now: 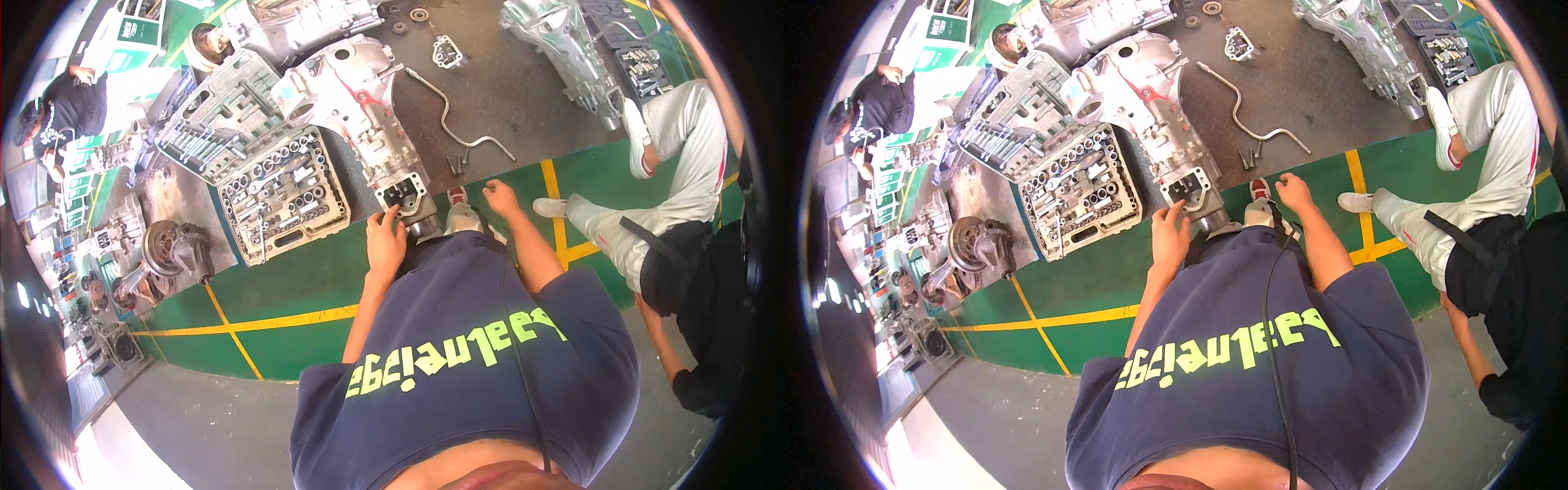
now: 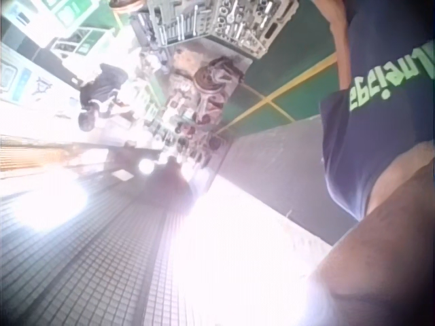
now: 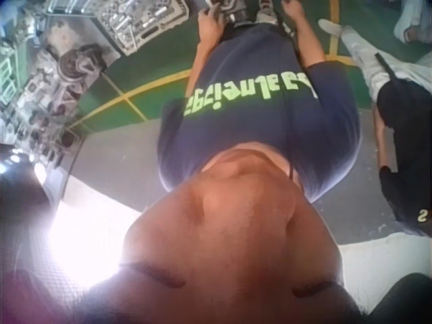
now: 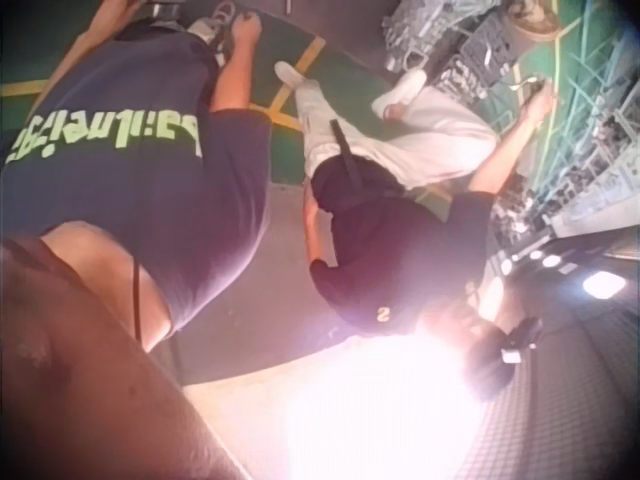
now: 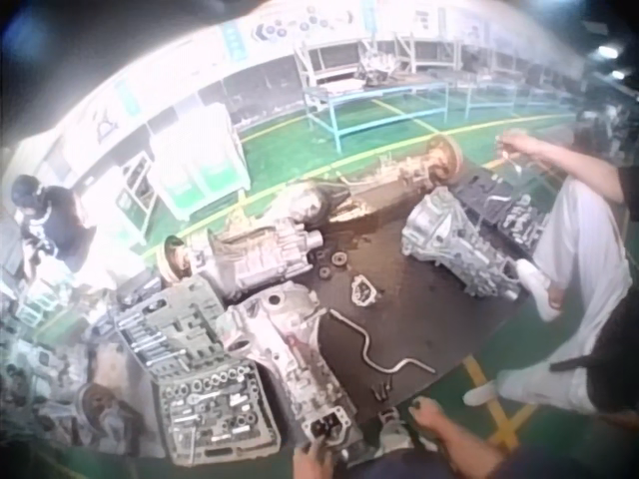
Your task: The person disassembles a transmission housing by loosening and removing bolts with a speed wrench and separating casing components by hand. The person then fits internal parts and casing sections together, tightening bolts with the speed wrench.
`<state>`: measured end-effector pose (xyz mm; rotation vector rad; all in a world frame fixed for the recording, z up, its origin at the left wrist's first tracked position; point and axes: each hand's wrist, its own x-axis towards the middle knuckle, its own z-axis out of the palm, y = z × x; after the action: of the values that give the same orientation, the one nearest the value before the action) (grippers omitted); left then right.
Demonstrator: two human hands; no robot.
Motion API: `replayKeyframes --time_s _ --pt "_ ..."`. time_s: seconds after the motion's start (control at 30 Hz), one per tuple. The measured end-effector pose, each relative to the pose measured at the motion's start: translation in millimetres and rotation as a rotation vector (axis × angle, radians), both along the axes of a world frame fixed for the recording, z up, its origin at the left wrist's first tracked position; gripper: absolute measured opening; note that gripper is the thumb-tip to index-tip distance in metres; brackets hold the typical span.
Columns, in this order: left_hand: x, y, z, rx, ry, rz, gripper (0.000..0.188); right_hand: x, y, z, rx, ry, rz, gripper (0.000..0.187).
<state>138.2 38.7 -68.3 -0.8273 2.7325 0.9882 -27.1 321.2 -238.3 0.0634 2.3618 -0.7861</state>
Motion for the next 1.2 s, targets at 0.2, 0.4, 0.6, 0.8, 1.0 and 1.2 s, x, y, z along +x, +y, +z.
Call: replayKeyframes --time_s 0.2,0.4,0.6,0.8,1.0,1.2 --pt "-2 -3 -2 0.009 -0.005 -0.003 0.036 -20 -2 -3 -0.013 0.112 -0.007 0.030" --pt "-2 8 4 0.040 0.035 0.061 0.041 -52 -13 -1 -0.046 0.454 -0.015 0.022" --pt "11 19 10 0.064 0.049 0.179 0.043 -81 -43 1 0.135 0.583 0.311 0.036" --pt "26 34 14 0.184 0.021 0.293 0.038 -96 -65 -12 0.207 0.581 0.371 0.046" --pt "53 47 -12 0.195 -0.062 0.329 0.046 -105 -79 0 0.306 0.400 0.514 0.044" --pt "59 48 -33 0.289 -0.147 0.345 0.058 -105 -71 -1 0.252 0.404 0.510 0.041"
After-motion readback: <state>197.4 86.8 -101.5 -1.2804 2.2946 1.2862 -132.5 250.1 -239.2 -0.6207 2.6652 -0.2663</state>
